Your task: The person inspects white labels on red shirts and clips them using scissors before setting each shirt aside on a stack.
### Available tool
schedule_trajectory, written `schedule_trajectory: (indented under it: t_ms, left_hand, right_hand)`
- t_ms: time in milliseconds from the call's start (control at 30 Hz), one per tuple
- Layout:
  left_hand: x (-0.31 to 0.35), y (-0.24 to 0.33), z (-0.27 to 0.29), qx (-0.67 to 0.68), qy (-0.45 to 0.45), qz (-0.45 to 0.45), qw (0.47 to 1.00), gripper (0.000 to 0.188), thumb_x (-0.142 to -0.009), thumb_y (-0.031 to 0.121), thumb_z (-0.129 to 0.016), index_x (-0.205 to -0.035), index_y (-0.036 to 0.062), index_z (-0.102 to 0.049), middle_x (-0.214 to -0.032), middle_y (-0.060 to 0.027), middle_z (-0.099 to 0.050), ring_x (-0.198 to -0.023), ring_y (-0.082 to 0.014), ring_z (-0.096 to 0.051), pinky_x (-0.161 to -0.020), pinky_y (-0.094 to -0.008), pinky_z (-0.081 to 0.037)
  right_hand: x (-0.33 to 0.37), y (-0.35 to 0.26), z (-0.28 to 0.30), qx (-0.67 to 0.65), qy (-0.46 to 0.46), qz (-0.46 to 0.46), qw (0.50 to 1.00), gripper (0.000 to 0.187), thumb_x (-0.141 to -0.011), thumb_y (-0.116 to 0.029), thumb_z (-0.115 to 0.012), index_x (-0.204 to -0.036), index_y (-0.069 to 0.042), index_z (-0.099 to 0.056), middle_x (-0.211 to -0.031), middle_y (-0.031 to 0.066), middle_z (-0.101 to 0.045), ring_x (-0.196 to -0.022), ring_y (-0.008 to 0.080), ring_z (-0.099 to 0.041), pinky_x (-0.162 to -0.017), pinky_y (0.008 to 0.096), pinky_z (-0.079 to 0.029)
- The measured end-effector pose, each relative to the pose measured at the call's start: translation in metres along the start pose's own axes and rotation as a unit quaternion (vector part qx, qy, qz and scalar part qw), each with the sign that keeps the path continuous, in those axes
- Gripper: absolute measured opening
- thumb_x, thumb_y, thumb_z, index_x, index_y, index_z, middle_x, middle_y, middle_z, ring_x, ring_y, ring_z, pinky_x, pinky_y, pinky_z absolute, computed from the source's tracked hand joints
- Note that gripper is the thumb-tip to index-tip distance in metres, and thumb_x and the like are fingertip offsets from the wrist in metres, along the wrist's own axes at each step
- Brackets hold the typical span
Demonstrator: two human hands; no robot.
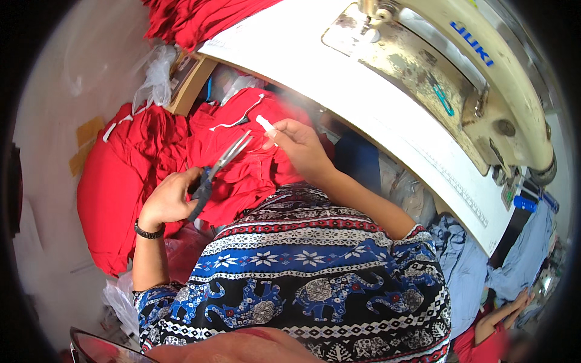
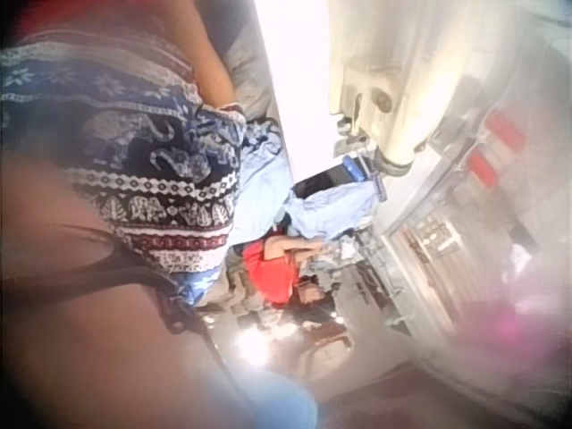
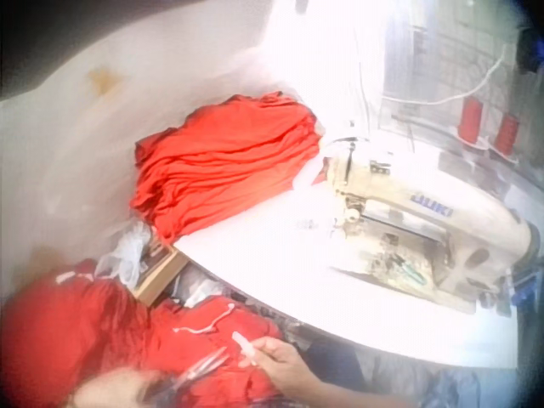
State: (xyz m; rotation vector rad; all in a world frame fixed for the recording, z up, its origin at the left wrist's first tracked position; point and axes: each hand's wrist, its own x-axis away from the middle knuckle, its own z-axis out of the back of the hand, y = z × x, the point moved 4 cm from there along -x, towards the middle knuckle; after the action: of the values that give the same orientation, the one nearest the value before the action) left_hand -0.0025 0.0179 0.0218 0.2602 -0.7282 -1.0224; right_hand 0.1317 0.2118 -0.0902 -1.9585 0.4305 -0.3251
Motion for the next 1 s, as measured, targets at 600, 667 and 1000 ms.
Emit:
schedule_trajectory:
  t_ms: [600,667,1000]
  left_hand:
    - [-0.02,0.006,-0.022,-0.056,0.031,-0.051,0.997,0.028,-0.074,0.009,-0.06,-0.101,0.0005,-0.059,-0.077,-0.023,-0.06,-0.076,-0.0405,-0.06,-0.066,-0.0461,-0.046]
    - [-0.028,0.003,-0.007,-0.01,0.058,-0.041,0.997,0.024,-0.075,0.01,-0.061,-0.097,0.0004,-0.059,-0.075,-0.0221,-0.059,-0.072,-0.0376,-0.061,-0.065,-0.0424,-0.046]
    - [-0.227,0.064,0.061,-0.229,0.246,-0.064,0.94,0.043,-0.076,0.039,-0.062,-0.083,-0.0026,-0.067,-0.078,-0.0252,-0.064,-0.077,-0.04,-0.064,-0.07,-0.0462,-0.05]
  right_hand:
    - [0.009,0.001,0.001,0.068,-0.019,-0.02,0.997,0.014,-0.091,-0.008,-0.056,-0.097,0.002,-0.064,-0.083,0.0025,-0.066,-0.081,0.0071,-0.058,-0.079,0.0232,-0.045]
    - [0.006,0.01,0.009,0.027,0.008,-0.033,0.999,0.022,-0.09,-0.012,-0.059,-0.107,0.003,-0.062,-0.094,0.003,-0.064,-0.089,0.0071,-0.057,-0.081,0.0232,-0.045]
    - [0.041,0.051,0.033,0.133,-0.128,-0.129,0.974,0.038,-0.087,-0.013,-0.062,-0.123,-0.003,-0.053,-0.118,0.0067,-0.059,-0.109,0.0128,-0.055,-0.094,0.0275,-0.043]
